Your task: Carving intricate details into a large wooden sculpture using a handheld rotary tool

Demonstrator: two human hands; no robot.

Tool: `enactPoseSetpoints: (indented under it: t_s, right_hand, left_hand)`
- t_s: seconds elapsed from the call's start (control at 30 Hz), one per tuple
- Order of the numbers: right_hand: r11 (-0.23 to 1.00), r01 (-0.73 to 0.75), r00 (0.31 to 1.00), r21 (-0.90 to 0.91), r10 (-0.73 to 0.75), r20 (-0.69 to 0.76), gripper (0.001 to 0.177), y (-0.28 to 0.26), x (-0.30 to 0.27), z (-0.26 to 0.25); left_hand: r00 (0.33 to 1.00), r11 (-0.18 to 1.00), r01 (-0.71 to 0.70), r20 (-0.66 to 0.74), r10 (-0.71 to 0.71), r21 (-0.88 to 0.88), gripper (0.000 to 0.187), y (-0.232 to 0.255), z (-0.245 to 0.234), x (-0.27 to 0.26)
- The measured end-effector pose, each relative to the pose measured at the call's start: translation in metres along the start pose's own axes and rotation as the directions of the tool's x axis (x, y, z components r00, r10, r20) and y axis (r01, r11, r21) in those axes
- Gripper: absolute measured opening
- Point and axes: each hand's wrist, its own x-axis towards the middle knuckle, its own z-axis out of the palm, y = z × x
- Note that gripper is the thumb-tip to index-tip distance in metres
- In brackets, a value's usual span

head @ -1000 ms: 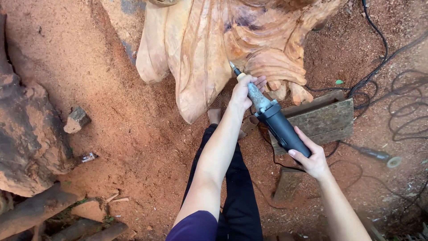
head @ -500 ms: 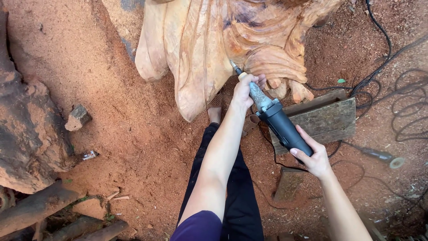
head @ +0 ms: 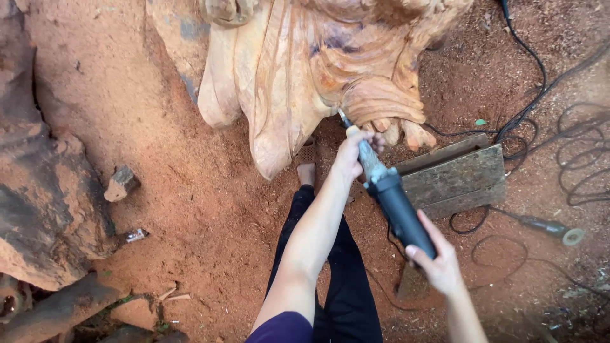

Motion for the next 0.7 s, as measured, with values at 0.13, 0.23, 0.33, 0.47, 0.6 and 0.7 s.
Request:
enactPoseSetpoints:
  t_s: [0.13, 0.23, 0.33, 0.47, 0.6, 0.7]
  right_hand:
    - [0.966, 0.001, 0.998, 0.257, -0.018, 0.063, 0.098, 0.031, -0.039, 0.025]
    - [0.908, -0.010, 0.990, 0.420, -0.052, 0.134, 0.097, 0.033, -0.054, 0.035]
    - [0.886, -0.050, 0.987, 0.460, -0.026, 0.157, 0.096, 0.037, -0.057, 0.033]
    - [0.855, -0.065, 0.989, 0.515, -0.014, 0.147, 0.093, 0.047, -0.053, 0.033]
    - [0.848, -0.052, 0.991, 0.527, -0.021, 0.132, 0.093, 0.049, -0.056, 0.043]
    - [0.873, -0.060, 0.992, 0.483, -0.001, 0.125, 0.093, 0.040, -0.054, 0.049]
  left_hand:
    - [0.982, 0.993, 0.110, 0.160, -0.102, -0.043, 0.030, -0.010, 0.010, -0.044]
    - [0.995, 0.993, 0.092, 0.041, -0.095, 0.078, 0.016, -0.016, 0.018, -0.061]
    - [0.983, 0.987, 0.137, -0.132, -0.126, 0.080, 0.011, -0.017, 0.024, -0.068]
    - [0.957, 0.991, 0.126, -0.269, -0.109, 0.047, 0.017, -0.020, 0.018, -0.063]
    - [0.955, 0.987, 0.146, -0.269, -0.123, 0.068, 0.017, -0.023, 0.006, -0.059]
    - [0.949, 0.983, 0.170, -0.280, -0.146, 0.063, 0.021, -0.021, 0.002, -0.050]
